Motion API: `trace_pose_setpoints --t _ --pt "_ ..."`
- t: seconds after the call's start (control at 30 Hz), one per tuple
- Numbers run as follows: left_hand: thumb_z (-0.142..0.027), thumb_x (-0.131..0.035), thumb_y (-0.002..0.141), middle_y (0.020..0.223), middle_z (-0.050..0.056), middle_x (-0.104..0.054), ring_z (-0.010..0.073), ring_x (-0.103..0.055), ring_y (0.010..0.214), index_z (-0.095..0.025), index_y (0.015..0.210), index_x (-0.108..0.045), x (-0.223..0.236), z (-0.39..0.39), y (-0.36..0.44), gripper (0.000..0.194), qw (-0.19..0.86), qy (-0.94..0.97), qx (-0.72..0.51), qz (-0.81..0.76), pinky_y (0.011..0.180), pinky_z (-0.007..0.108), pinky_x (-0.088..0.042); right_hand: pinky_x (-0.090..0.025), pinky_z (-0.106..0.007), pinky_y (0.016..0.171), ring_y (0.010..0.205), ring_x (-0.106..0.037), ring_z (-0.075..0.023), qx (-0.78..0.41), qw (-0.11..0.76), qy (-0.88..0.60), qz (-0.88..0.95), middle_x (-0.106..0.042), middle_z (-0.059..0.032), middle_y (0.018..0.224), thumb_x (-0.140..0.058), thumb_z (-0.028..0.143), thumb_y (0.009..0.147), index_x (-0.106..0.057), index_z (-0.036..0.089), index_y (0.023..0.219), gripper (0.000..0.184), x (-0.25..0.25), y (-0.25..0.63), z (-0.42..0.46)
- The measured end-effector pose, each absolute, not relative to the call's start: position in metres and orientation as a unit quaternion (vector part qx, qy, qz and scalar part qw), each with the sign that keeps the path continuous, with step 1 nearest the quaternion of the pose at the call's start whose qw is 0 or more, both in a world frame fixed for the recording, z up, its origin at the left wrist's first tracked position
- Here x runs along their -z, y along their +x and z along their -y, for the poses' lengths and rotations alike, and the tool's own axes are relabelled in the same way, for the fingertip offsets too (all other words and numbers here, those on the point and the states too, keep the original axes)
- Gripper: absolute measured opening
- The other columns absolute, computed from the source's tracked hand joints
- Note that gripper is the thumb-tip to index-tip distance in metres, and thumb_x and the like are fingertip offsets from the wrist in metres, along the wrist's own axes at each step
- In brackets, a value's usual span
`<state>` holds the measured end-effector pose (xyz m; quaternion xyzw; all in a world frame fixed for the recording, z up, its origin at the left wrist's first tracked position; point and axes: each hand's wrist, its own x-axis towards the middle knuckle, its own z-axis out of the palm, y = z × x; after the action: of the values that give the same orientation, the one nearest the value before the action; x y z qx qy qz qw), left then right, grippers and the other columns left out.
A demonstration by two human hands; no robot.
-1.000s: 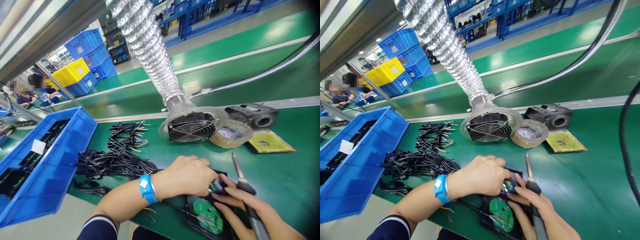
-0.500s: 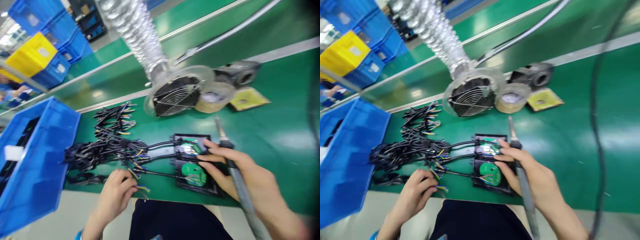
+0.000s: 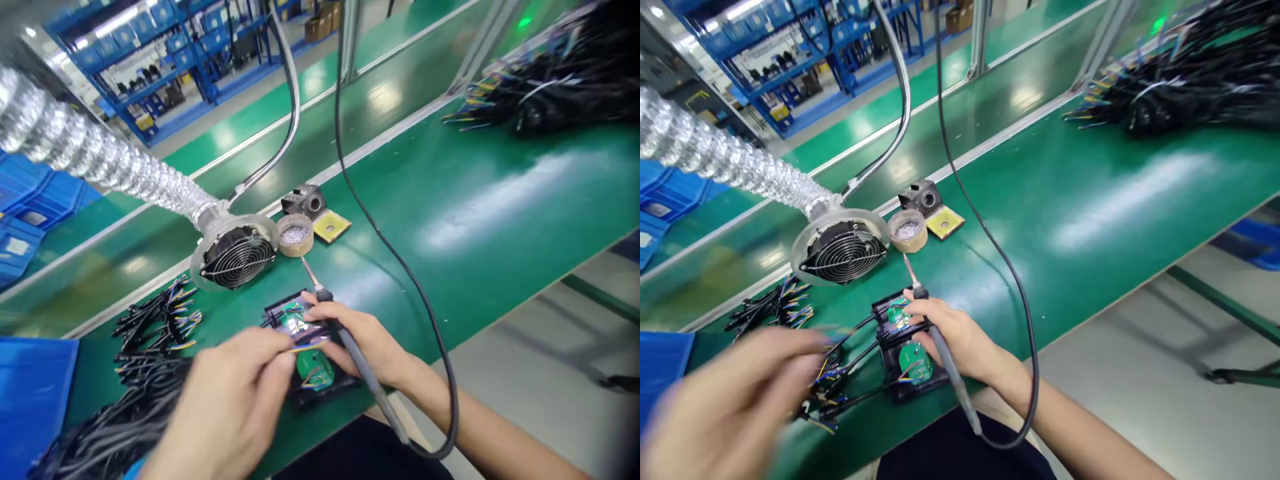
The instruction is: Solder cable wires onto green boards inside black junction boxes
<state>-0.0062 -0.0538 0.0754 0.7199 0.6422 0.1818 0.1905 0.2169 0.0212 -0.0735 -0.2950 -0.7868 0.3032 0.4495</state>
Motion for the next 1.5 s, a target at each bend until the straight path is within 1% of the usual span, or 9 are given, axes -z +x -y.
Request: trace_pose_setpoints --t 0.1,0.17,0.27,0.37,0.57,0.77,0.93,1.17,1.5 --pt "-0.028 -0.046 0.095 0.074 -0.001 -0.065 0.0148 -0.058 0.066 -0.023 0.075 -0.064 -0.057 0.009 0.034 0.027 0.319 0.751 -0.117 -0.566 0.061 0.024 -0.043 -0.057 -0.034 0.094 0.116 -0.065 -0.0219 -0.315 0.502 -0.321 0.738 -0.067 -0.0112 0.121 -0.06 0.014 0.083 -0.048 0.022 0.121 0.04 0.065 0.221 -0.021" --pt "-0.024 -0.044 0.095 0.071 -0.001 -0.06 0.0133 -0.056 0.067 -0.02 0.069 -0.059 -0.04 -0.006 0.051 0.031 0.358 0.742 -0.116 -0.554 0.063 0.024 -0.041 -0.058 -0.032 0.089 0.103 -0.069 -0.0198 -0.33 0.538 -0.348 0.693 -0.069 -0.0089 0.113 -0.06 0.012 0.081 -0.049 0.022 0.118 0.039 0.059 0.226 -0.02" --pt "-0.026 -0.046 0.095 0.075 0.0 -0.056 0.0131 -0.055 0.069 -0.019 0.069 -0.059 -0.022 -0.009 0.054 0.03 0.373 0.72 -0.141 -0.567 0.063 0.023 -0.041 -0.059 -0.028 0.076 0.083 -0.07 -0.0157 -0.338 0.569 -0.36 0.657 -0.07 -0.0032 0.091 -0.057 0.011 0.08 -0.05 0.023 0.111 0.034 0.05 0.231 -0.017" --pt "-0.031 -0.046 0.095 0.078 0.001 -0.055 0.0125 -0.055 0.066 -0.019 0.075 -0.064 -0.015 -0.003 0.049 0.029 0.396 0.695 -0.152 -0.581 0.058 0.022 -0.042 -0.058 -0.028 0.07 0.075 -0.068 -0.015 -0.355 0.572 -0.354 0.649 -0.068 -0.0012 0.085 -0.056 0.011 0.079 -0.048 0.024 0.112 0.036 0.047 0.232 -0.014" --pt "-0.032 -0.051 0.092 0.076 0.001 -0.054 0.0117 -0.053 0.063 -0.018 0.077 -0.066 -0.008 0.001 0.049 0.026 0.413 0.667 -0.169 -0.597 0.052 0.019 -0.044 -0.057 -0.025 0.07 0.07 -0.066 -0.0124 -0.377 0.585 -0.359 0.622 -0.068 0.0024 0.082 -0.06 0.009 0.08 -0.048 0.026 0.113 0.039 0.052 0.225 -0.009" --pt "-0.043 -0.052 0.092 0.071 0.001 -0.06 0.0142 -0.06 0.066 -0.018 0.089 -0.066 -0.005 0.002 0.049 0.028 0.5 0.562 -0.232 -0.617 0.05 0.018 -0.047 -0.057 -0.026 0.073 0.076 -0.067 -0.013 -0.425 0.585 -0.339 0.602 -0.068 0.001 0.084 -0.06 0.013 0.085 -0.048 0.025 0.115 0.034 0.055 0.223 -0.007" --pt "-0.047 -0.057 0.088 0.065 0.0 -0.059 0.0109 -0.052 0.056 -0.016 0.081 -0.066 -0.006 0.004 0.046 0.033 0.526 0.544 -0.257 -0.601 0.045 0.017 -0.042 -0.058 -0.028 0.074 0.075 -0.068 -0.0135 -0.496 0.575 -0.321 0.566 -0.068 0.0004 0.084 -0.059 0.011 0.085 -0.048 0.024 0.115 0.035 0.057 0.219 -0.006" --pt "-0.038 -0.064 0.083 0.063 0.0 -0.061 0.0084 -0.048 0.052 -0.016 0.078 -0.063 -0.007 0.003 0.044 0.023 0.552 0.534 -0.254 -0.589 0.046 0.016 -0.042 -0.059 -0.027 0.072 0.075 -0.068 -0.0125 -0.536 0.585 -0.296 0.533 -0.069 -0.0009 0.088 -0.065 0.011 0.082 -0.05 0.024 0.115 0.038 0.052 0.213 -0.008" --pt "-0.041 -0.06 0.089 0.076 0.001 -0.059 0.0149 -0.062 0.07 -0.018 0.082 -0.057 0.002 0.015 0.043 0.024 0.543 0.505 -0.34 -0.578 0.056 0.023 -0.053 -0.056 -0.025 0.066 0.07 -0.065 -0.0115 -0.556 0.559 -0.326 0.522 -0.066 0.001 0.081 -0.061 0.014 0.083 -0.048 0.024 0.114 0.035 0.05 0.211 -0.007"
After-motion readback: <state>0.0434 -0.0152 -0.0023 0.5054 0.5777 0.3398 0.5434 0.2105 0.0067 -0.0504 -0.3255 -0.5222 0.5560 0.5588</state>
